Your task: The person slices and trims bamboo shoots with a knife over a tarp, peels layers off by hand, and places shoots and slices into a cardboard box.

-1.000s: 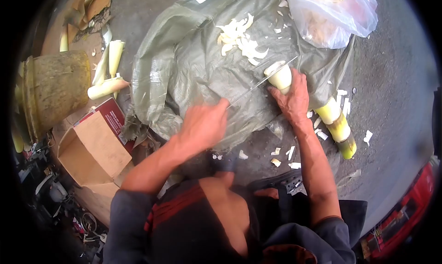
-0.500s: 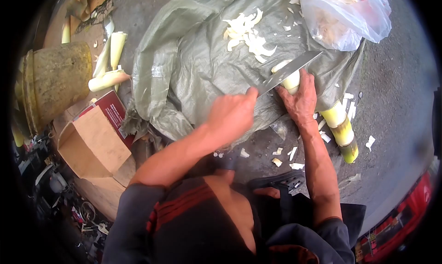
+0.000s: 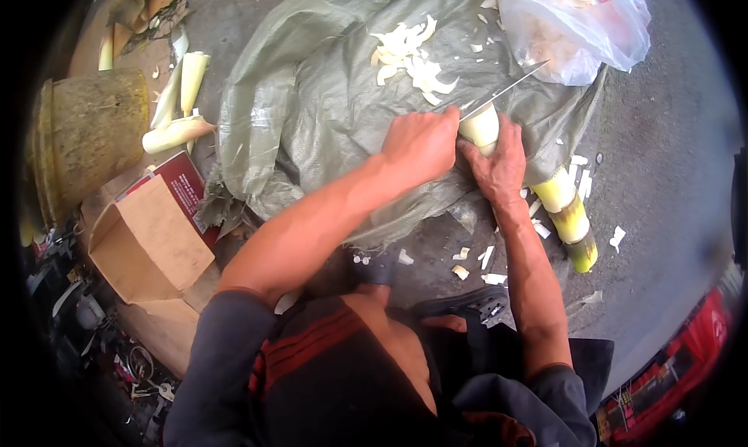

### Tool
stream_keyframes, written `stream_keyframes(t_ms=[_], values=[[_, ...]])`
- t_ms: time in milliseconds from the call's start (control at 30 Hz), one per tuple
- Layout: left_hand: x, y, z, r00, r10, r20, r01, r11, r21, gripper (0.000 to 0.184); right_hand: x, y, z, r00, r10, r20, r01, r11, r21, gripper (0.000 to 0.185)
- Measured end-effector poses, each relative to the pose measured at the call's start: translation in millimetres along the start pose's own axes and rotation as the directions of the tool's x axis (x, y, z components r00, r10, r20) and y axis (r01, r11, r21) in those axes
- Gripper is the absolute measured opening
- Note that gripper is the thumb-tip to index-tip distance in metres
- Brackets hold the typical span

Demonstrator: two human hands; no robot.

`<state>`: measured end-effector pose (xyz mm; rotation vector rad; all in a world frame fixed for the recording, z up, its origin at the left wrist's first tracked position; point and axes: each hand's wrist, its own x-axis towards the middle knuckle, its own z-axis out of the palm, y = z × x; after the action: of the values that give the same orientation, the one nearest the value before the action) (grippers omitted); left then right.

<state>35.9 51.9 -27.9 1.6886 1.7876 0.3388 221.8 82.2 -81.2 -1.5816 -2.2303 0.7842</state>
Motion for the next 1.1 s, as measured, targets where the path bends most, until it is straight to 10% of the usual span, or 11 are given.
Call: stream_keyframes(t_ms=[600, 800, 933, 1100], values=[[-1, -14, -11, 0.997, -0.079, 0.022, 0.079, 0.997, -0.025, 0.023, -3, -7, -2, 0.995, -0.045, -0.086, 0.043, 0.999, -0.023, 0.08], [-86, -24, -47, 0.999, -0.05, -0.023, 0.048, 0.996, -0.078, 0.017, 4, -30, -34, 0.886, 0.266, 0.379, -0.353, 0.918, 0.18, 0.077], [-118, -32, -53, 0.998, -0.053, -0.035, 0.052, 0.998, -0.036, 0.015, -9, -22, -1, 1.0, 0.017, -0.021, -0.017, 1.0, -0.026, 0.08], [-133, -37, -41, 0.999, -0.049, 0.023, 0.049, 0.998, 0.041, 0.016, -11, -14, 4, 0.999, 0.051, 0.02, -0.052, 0.997, 0.048, 0.076]])
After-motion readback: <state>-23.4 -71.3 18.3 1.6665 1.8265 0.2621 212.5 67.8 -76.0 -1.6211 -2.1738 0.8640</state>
